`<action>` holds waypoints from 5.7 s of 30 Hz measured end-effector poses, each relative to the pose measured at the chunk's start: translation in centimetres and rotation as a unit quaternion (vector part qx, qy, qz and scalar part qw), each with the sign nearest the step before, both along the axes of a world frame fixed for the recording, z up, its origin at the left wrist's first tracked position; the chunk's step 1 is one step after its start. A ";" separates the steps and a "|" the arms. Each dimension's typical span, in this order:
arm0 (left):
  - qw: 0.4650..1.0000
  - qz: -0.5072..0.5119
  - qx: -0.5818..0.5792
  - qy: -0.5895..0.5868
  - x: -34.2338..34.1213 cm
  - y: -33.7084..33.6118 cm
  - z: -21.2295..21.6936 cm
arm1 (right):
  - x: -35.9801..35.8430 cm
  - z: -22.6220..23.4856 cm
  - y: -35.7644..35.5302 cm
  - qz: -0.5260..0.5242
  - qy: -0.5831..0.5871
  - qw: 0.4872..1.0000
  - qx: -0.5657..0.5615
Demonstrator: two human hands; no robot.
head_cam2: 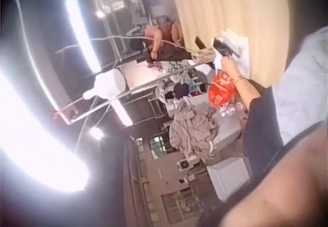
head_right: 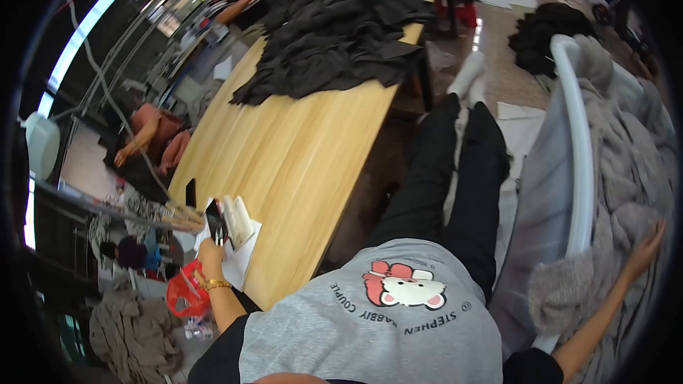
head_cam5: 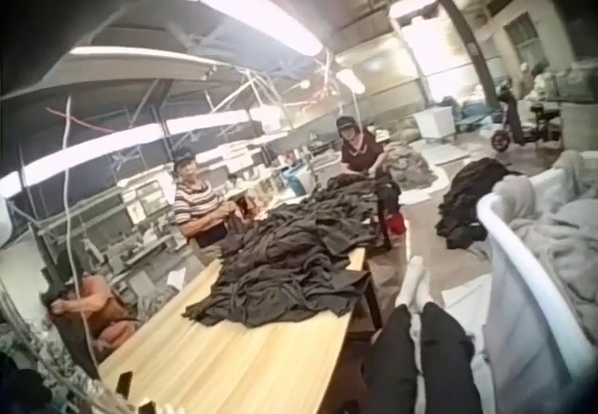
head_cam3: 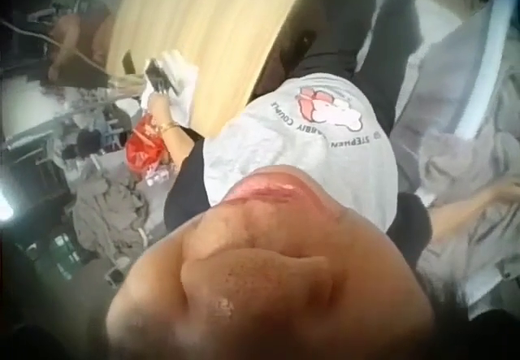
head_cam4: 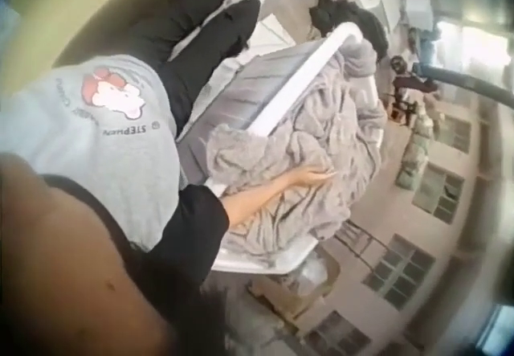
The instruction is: Trimming loose threads from a grey garment using thread nippers.
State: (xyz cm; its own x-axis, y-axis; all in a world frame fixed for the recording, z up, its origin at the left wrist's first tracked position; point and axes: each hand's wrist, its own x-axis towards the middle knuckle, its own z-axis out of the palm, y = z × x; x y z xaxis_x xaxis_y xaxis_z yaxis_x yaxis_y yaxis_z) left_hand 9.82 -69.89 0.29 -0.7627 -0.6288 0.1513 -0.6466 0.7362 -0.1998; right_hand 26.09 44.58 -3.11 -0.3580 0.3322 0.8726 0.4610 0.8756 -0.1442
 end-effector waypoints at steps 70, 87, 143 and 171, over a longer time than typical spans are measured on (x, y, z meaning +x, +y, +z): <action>-0.182 -0.193 0.960 -0.089 -33.0 52.2 12.1 | -25.4 22.1 -31.0 0.368 -0.257 0.823 -0.349; 0.249 -0.044 0.968 0.003 -32.1 39.1 -5.1 | -35.2 2.3 -44.4 0.474 -0.482 0.489 -0.551; 0.711 -0.550 0.437 0.005 -25.2 47.8 -7.1 | -25.2 -5.2 -38.5 0.346 -0.405 0.394 -0.749; 0.533 -0.608 0.588 0.012 -23.9 47.1 -3.5 | -28.0 0.3 -46.3 0.477 -0.213 0.633 -0.571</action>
State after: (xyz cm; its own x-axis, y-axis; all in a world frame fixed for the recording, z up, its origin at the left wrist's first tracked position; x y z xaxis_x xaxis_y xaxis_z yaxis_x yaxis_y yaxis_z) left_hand -14.07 -22.81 -3.19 -0.7207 0.6583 0.2174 0.4603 0.2198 0.8601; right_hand -1.94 -1.73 -2.79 -0.9934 0.1140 0.0140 0.0116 0.2209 -0.9752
